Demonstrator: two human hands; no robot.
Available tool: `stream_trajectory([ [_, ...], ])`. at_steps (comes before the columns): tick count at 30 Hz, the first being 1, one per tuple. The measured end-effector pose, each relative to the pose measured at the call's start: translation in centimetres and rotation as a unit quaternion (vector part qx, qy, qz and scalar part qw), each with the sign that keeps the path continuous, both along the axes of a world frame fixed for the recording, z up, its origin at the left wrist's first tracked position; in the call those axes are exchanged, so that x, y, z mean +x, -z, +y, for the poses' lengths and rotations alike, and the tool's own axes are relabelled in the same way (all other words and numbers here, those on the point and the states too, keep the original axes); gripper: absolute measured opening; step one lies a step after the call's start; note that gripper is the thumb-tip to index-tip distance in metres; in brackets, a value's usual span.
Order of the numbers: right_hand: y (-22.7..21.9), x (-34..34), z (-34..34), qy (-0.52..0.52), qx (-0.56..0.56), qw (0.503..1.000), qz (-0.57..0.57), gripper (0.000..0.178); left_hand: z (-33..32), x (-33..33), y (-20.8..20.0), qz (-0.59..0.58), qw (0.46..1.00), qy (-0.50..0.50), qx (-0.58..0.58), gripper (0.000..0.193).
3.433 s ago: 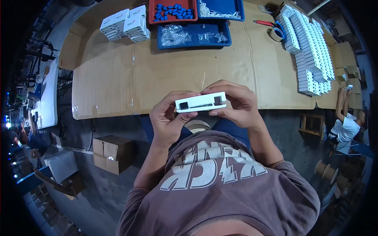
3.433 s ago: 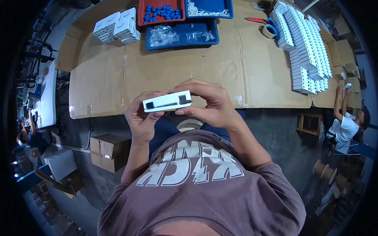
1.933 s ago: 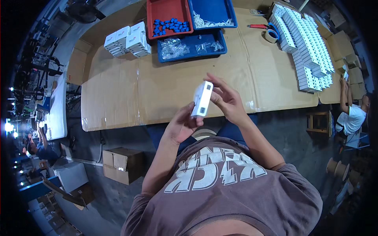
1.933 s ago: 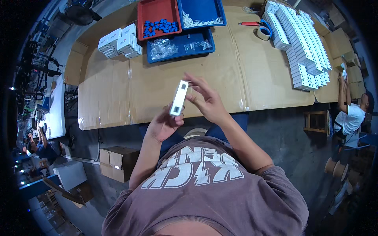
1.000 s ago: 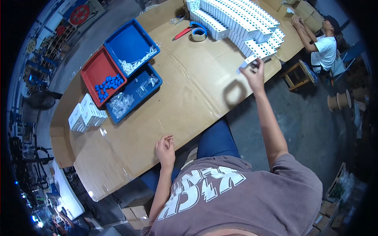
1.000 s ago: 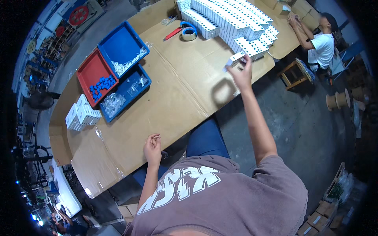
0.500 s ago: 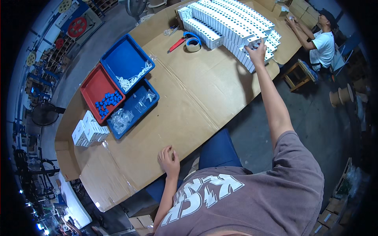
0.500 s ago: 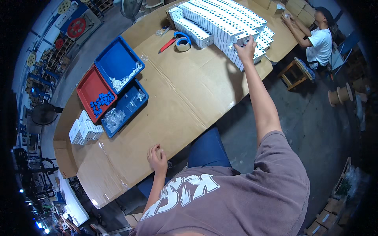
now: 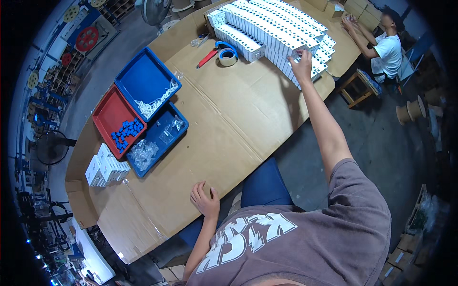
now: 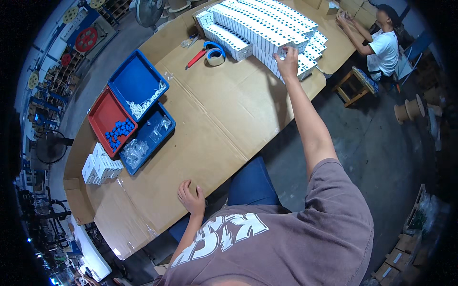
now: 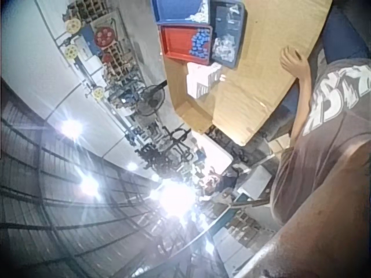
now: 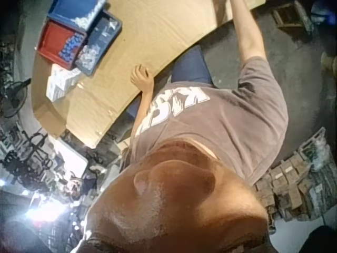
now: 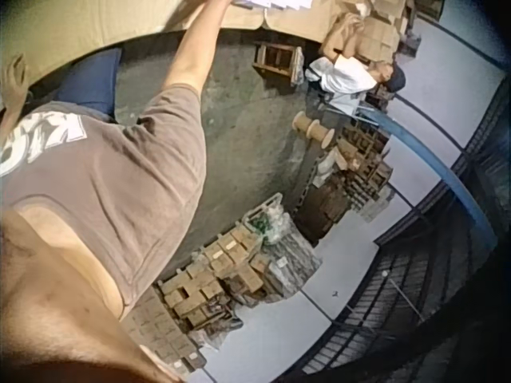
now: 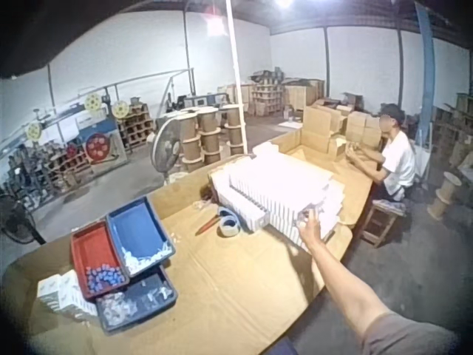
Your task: The person assembles electronic modules into a white plastic housing, placing blue connectors and small screws from bags into the housing by hand.
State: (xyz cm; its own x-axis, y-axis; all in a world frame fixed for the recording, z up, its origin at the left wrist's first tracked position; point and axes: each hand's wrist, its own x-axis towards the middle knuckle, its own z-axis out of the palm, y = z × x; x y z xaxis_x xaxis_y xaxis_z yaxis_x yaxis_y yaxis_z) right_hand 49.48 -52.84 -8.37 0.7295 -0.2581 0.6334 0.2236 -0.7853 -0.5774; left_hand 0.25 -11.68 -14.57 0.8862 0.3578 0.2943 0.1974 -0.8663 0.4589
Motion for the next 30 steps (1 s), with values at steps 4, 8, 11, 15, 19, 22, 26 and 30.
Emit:
stream_trajectory([
  [4, -0.7, -1.5, -0.3, 0.0, 0.003, 1.0, 0.011, 0.053, -0.5, 0.2, 0.1, -0.006, 1.0, 0.005, -0.002, 0.039],
  [8, -0.9, -2.4, 2.2, -0.04, 0.025, 0.999, 0.007, 0.052, 0.3, -0.6, -0.3, -0.007, 1.0, -0.008, 0.008, 0.04],
  [11, 0.1, -3.7, 1.6, -0.05, 0.025, 0.998, -0.013, 0.051, 0.6, -0.2, -0.5, -0.024, 0.999, -0.022, -0.011, 0.04],
  [15, 0.1, -11.5, 5.2, -0.122, 0.135, 0.983, 0.033, 0.04, 2.3, -0.7, -0.2, -0.126, 0.984, -0.026, -0.124, 0.036],
  [19, 2.1, -19.4, 11.3, -0.151, 0.124, 0.979, 0.062, 0.028, 7.0, -2.9, 0.0, -0.159, 0.974, -0.143, -0.07, 0.034],
  [22, 1.1, -23.1, 19.2, -0.232, 0.129, 0.961, 0.071, 0.025, 13.5, -6.0, 0.3, -0.144, 0.957, -0.237, -0.089, 0.03],
  [26, -4.6, -24.6, 30.5, -0.351, 0.118, 0.926, 0.08, 0.021, 21.9, -8.2, 0.0, -0.127, 0.945, -0.296, -0.058, 0.031],
  [30, -11.2, -23.5, 42.9, -0.532, 0.084, 0.837, 0.1, 0.015, 26.3, -7.6, 0.8, -0.11, 0.924, -0.366, -0.024, 0.036],
])
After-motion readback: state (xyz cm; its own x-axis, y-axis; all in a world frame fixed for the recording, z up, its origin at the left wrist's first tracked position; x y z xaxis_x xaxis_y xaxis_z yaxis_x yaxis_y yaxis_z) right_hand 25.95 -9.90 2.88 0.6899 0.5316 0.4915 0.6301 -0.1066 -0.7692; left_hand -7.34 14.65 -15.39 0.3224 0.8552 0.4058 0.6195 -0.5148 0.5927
